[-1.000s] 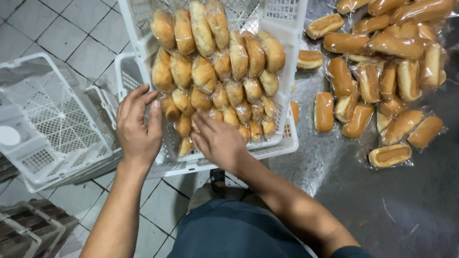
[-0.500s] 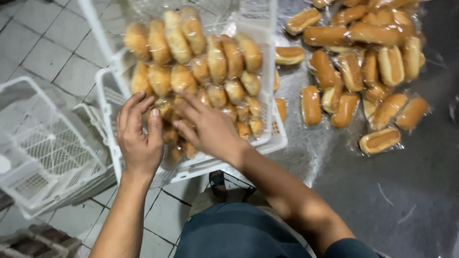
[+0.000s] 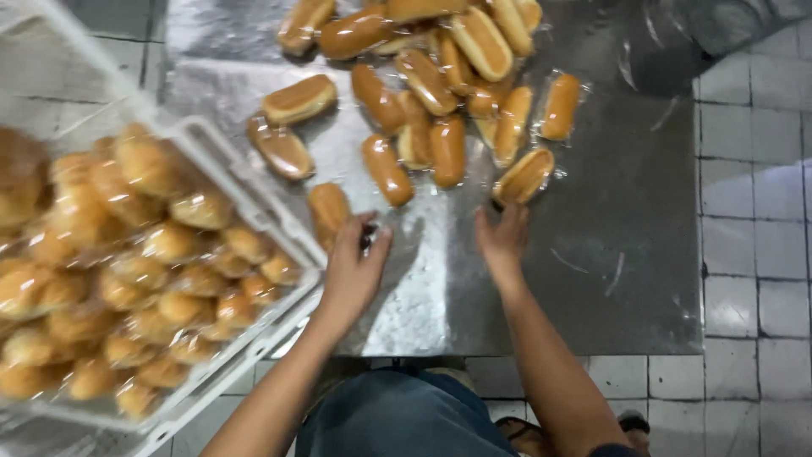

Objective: Packing individually wrapped bread rolls from a metal table into plastic crates

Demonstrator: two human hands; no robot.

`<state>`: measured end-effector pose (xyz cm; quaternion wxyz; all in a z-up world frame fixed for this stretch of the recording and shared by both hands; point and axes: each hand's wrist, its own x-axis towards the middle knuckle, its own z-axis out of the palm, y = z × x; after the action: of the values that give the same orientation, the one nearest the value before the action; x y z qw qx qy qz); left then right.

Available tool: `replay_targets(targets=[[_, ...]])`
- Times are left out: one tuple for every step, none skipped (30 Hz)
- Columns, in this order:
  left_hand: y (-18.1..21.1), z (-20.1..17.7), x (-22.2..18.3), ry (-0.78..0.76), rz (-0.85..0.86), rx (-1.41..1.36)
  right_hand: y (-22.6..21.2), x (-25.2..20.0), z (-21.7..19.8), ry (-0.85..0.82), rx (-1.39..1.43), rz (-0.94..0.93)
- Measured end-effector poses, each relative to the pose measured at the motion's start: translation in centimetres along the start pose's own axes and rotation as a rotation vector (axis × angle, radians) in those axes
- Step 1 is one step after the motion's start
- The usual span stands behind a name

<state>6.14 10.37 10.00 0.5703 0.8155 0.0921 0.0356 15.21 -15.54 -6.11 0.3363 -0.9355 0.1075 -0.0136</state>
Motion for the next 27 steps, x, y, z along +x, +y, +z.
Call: replay_targets(targets=[[-1.9, 2.9, 2.4, 0.000, -0.263, 0.072, 2.5, 2.8, 0.4, 0.054, -0.017, 0.242], [-5.9, 5.2, 4.9, -0.010, -0.263, 0.073, 4.4, 4.4, 0.7, 0.057, -0.019, 0.251], [-10.0, 7.4, 7.3, 0.046, -0.424, 0.126, 6.2, 5.8, 1.1, 0.050, 0.144, 0.421], [-14.2, 9.4, 9.5, 0.110, -0.586, 0.181, 7.9, 7.3, 1.7, 0.039, 0.308, 0.586], [-15.2, 10.4, 10.8, 0.106, -0.589, 0.183, 9.5, 8.4, 3.0, 0.039, 0.306, 0.591], [-16.2, 11.1, 12.3, 0.208, -0.681, 0.204, 10.7, 9.8, 4.4, 0.076, 0.277, 0.584], [-17.2, 11.8, 13.8, 0.310, -0.772, 0.225, 11.9, 11.0, 5.9, 0.113, 0.249, 0.576], [-16.3, 12.0, 14.4, 0.308, -0.776, 0.227, 12.1, 11.3, 5.8, 0.111, 0.246, 0.579], [-15.6, 12.1, 14.8, 0.266, -0.793, 0.248, 12.2, 11.4, 5.7, 0.105, 0.318, 0.551], [-15.0, 11.7, 14.8, 0.229, -0.818, 0.274, 12.1, 10.9, 6.0, 0.088, 0.390, 0.524], [-16.3, 11.6, 14.5, 0.233, -0.831, 0.280, 11.3, 9.0, 4.2, 0.074, 0.387, 0.529], [-17.4, 11.6, 14.3, 0.210, -0.774, 0.236, 10.5, 7.2, 2.2, 0.041, 0.399, 0.492], [-18.5, 11.6, 14.1, 0.186, -0.717, 0.193, 9.6, 5.5, 0.1, 0.007, 0.412, 0.455], [-16.6, 11.4, 12.7, 0.192, -0.720, 0.196, 5.9, 3.7, -2.3, 0.000, 0.414, 0.454], [-14.6, 11.3, 11.3, 0.203, -0.700, 0.152, 2.2, 1.4, -4.9, -0.127, 0.401, 0.427], [-12.7, 11.1, 9.8, 0.220, -0.681, 0.108, -1.2, -1.5, -7.9, -0.259, 0.387, 0.394], [-11.2, 11.0, 7.9, 0.231, -0.685, 0.111, -2.0, -2.4, -6.6, -0.270, 0.390, 0.389], [-9.6, 11.1, 6.0, 0.111, -0.695, 0.179, -2.7, -3.6, -5.3, -0.203, 0.356, 0.167], [-8.1, 11.3, 4.0, -0.009, -0.704, 0.245, -3.4, -4.9, -4.1, -0.134, 0.321, -0.055], [-9.7, 12.8, 3.5, -0.008, -0.704, 0.245, -2.7, -5.4, -2.5, -0.135, 0.321, -0.055], [-11.2, 14.3, 3.0, -0.040, -0.740, 0.016, -2.1, -6.0, -0.8, -0.403, 0.376, -0.043], [-12.9, 15.6, 2.6, -0.065, -0.768, -0.215, -1.5, -6.5, 1.0, -0.675, 0.428, -0.034], [-11.5, 14.8, 2.7, -0.057, -0.767, -0.215, -1.1, -4.3, 2.2, -0.679, 0.429, -0.040], [-10.2, 14.1, 2.6, -0.013, -0.744, -0.178, -0.6, -2.1, 3.3, -0.648, 0.374, -0.017], [-8.9, 13.4, 2.5, 0.032, -0.721, -0.142, -0.1, 0.0, 4.6, -0.615, 0.320, 0.005], [-8.4, 13.7, 2.8, 0.043, -0.729, -0.144, -2.0, 1.7, 3.7, -0.628, 0.317, 0.001], [-7.9, 13.9, 3.2, 0.023, -0.754, -0.053, -3.9, 3.3, 2.8, -0.481, 0.201, -0.091]])
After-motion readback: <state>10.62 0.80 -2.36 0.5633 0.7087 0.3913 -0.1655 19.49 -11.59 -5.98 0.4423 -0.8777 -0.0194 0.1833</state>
